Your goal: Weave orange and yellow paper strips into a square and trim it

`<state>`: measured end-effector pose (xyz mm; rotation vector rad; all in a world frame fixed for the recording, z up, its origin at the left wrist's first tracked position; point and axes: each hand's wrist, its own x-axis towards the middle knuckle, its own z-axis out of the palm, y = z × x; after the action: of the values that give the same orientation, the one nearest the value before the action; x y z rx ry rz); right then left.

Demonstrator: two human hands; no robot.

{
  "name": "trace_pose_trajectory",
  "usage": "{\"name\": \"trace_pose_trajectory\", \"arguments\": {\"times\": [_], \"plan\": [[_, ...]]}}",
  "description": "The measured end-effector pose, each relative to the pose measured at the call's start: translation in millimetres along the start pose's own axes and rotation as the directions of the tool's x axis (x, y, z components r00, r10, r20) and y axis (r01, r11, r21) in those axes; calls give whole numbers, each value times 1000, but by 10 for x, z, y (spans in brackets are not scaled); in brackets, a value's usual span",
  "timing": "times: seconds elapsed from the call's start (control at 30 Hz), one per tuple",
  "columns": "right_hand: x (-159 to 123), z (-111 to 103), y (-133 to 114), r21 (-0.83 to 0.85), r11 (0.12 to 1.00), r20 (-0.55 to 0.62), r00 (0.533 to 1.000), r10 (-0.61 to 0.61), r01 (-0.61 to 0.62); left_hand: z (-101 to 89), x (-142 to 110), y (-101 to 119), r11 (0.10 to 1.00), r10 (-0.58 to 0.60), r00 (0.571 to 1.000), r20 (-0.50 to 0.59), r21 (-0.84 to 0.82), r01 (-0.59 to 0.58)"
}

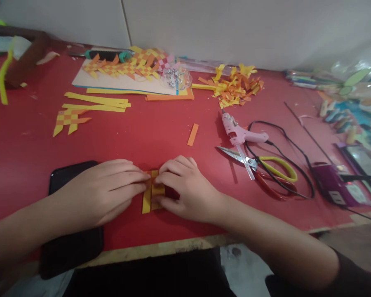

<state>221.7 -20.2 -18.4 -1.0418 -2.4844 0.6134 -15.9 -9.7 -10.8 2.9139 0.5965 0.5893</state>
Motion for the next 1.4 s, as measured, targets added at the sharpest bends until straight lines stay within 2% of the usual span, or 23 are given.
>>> {"name": "trace_pose_trajectory", "arguments": {"times": [0.23, 0.5, 0.7, 0.9, 1.13, 1.3, 1.4], "plan": [[41, -46, -50, 60, 997, -18, 999, 47, -46, 5, 3, 34, 1000, -12, 1000, 16, -16, 13], [43, -28, -49, 82, 996, -55, 998, 36, -31, -36, 10, 9, 999, 13, 996, 85, -44, -10], [44, -72, -51, 102, 995, -31, 999, 16, -13, -19, 12, 35, 998, -8, 992, 129, -57, 15], [40, -67, -37, 78, 997, -33, 999, -3, 6, 7, 7, 21, 993, 10, 998, 68, -118, -1], [24, -28, -13, 46, 998, -63, 997, -41, 44, 6, -3, 5, 995, -4, 999, 36, -103, 8], [36, 2, 10, 29, 1000, -102, 995, -2, 5, 2, 5, 3, 994, 11, 1000, -22, -111, -13], [41, 35, 30, -6, 1000, -110, 994, -19, 18, 4, 6, 14, 996, 15, 999, -48, -86, -19]]}}
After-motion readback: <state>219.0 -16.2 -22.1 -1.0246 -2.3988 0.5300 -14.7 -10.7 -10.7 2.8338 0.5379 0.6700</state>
